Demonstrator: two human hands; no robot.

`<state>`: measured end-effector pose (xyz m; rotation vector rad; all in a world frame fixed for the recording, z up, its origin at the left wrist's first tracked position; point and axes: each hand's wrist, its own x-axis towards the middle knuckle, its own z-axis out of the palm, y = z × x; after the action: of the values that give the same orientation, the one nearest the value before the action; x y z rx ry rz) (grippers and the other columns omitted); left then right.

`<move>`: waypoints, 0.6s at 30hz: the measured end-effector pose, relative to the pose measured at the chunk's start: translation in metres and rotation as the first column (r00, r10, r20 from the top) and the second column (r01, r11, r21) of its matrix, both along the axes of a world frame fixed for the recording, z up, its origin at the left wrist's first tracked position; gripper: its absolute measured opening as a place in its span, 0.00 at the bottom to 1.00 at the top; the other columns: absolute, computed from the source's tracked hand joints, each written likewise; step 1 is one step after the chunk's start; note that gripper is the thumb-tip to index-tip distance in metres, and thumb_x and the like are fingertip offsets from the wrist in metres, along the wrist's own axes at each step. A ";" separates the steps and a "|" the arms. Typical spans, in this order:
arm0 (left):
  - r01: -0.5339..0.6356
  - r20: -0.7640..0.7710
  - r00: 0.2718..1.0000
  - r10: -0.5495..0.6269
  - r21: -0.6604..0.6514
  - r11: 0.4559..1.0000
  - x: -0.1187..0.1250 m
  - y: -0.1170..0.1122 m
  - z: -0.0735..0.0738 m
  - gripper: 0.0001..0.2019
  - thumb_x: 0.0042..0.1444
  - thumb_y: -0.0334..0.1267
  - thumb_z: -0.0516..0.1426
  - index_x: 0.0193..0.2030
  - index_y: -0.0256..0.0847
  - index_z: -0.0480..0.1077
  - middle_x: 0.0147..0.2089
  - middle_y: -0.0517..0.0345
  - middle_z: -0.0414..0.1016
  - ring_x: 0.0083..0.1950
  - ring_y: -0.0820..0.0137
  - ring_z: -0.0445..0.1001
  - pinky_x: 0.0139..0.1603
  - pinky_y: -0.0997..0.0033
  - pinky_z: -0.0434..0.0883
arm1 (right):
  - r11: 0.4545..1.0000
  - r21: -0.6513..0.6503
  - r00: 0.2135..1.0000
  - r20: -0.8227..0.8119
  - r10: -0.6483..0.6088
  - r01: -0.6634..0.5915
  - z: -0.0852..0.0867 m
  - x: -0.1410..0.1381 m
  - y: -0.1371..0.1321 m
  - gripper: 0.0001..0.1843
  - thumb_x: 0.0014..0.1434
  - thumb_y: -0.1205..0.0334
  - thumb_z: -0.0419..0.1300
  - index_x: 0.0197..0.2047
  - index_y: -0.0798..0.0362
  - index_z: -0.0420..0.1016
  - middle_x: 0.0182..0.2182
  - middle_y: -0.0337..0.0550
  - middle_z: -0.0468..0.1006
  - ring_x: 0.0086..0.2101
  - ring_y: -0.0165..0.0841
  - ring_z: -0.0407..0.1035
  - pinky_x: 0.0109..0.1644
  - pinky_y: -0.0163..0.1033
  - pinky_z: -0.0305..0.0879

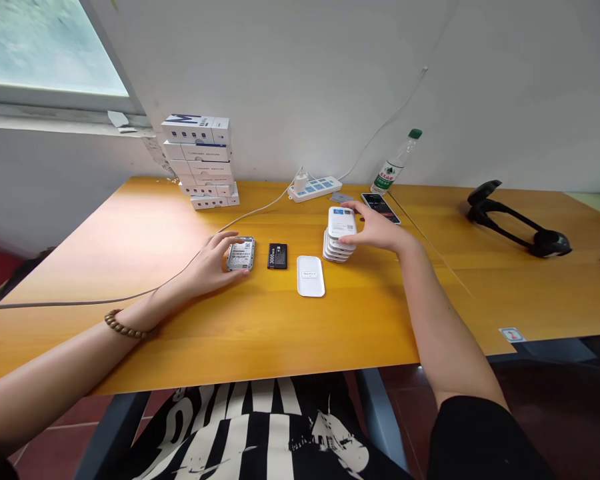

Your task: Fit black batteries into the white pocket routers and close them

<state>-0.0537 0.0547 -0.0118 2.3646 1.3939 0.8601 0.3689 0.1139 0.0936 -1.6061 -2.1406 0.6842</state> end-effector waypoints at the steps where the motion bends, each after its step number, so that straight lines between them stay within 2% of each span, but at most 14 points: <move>1: 0.003 -0.056 0.998 -0.005 -0.045 0.999 0.000 0.002 -0.003 0.37 0.58 0.56 0.68 0.70 0.42 0.66 0.76 0.38 0.64 0.78 0.42 0.61 0.77 0.39 0.62 | 1.000 -0.024 1.000 0.006 -0.006 0.006 -0.002 0.006 0.003 0.51 0.48 0.45 0.78 0.72 0.44 0.68 0.70 0.52 0.72 0.70 0.61 0.64 0.76 0.66 0.60; 2: 0.005 -0.100 0.995 -0.013 -0.081 0.997 0.000 0.003 -0.005 0.41 0.57 0.58 0.69 0.72 0.42 0.64 0.78 0.37 0.60 0.80 0.40 0.57 0.79 0.38 0.59 | 0.999 -0.045 1.000 0.010 -0.005 0.005 -0.004 0.009 0.005 0.52 0.48 0.45 0.78 0.72 0.44 0.68 0.71 0.52 0.72 0.71 0.61 0.64 0.76 0.66 0.60; 4: 0.012 -0.142 0.989 -0.028 -0.115 0.993 0.000 0.004 -0.009 0.43 0.58 0.59 0.68 0.74 0.42 0.61 0.80 0.38 0.58 0.81 0.40 0.56 0.80 0.37 0.57 | 0.997 -0.075 1.000 0.011 0.005 -0.005 -0.008 0.012 0.006 0.52 0.48 0.45 0.78 0.73 0.44 0.68 0.71 0.52 0.72 0.70 0.61 0.64 0.75 0.66 0.62; 9: 0.005 -0.126 0.992 -0.021 -0.126 0.992 -0.003 0.006 -0.010 0.37 0.60 0.57 0.65 0.70 0.41 0.65 0.76 0.38 0.62 0.77 0.41 0.63 0.77 0.40 0.63 | 0.996 -0.089 1.000 0.008 0.015 -0.015 -0.010 0.015 0.006 0.53 0.47 0.43 0.79 0.74 0.42 0.68 0.73 0.51 0.70 0.70 0.62 0.65 0.74 0.67 0.64; 14: 0.005 -0.114 0.993 -0.018 -0.114 0.993 -0.005 0.010 -0.012 0.26 0.61 0.54 0.65 0.62 0.44 0.72 0.73 0.40 0.64 0.73 0.44 0.68 0.74 0.40 0.67 | 0.992 -0.124 1.000 0.027 0.014 -0.011 -0.010 0.017 0.006 0.55 0.49 0.43 0.78 0.77 0.40 0.64 0.75 0.49 0.68 0.71 0.60 0.64 0.76 0.68 0.62; 18: 0.022 -0.099 0.995 -0.032 -0.101 0.995 -0.005 0.010 -0.013 0.24 0.60 0.53 0.67 0.58 0.45 0.76 0.72 0.41 0.65 0.69 0.45 0.70 0.72 0.40 0.69 | 0.996 -0.090 0.999 0.029 0.029 -0.026 -0.013 0.018 0.006 0.56 0.49 0.43 0.78 0.77 0.38 0.64 0.75 0.48 0.68 0.71 0.62 0.65 0.75 0.69 0.62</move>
<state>-0.0588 0.0651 -0.0252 2.3741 1.4050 0.6567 0.3872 0.1202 0.0807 -1.6454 -2.1861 0.7799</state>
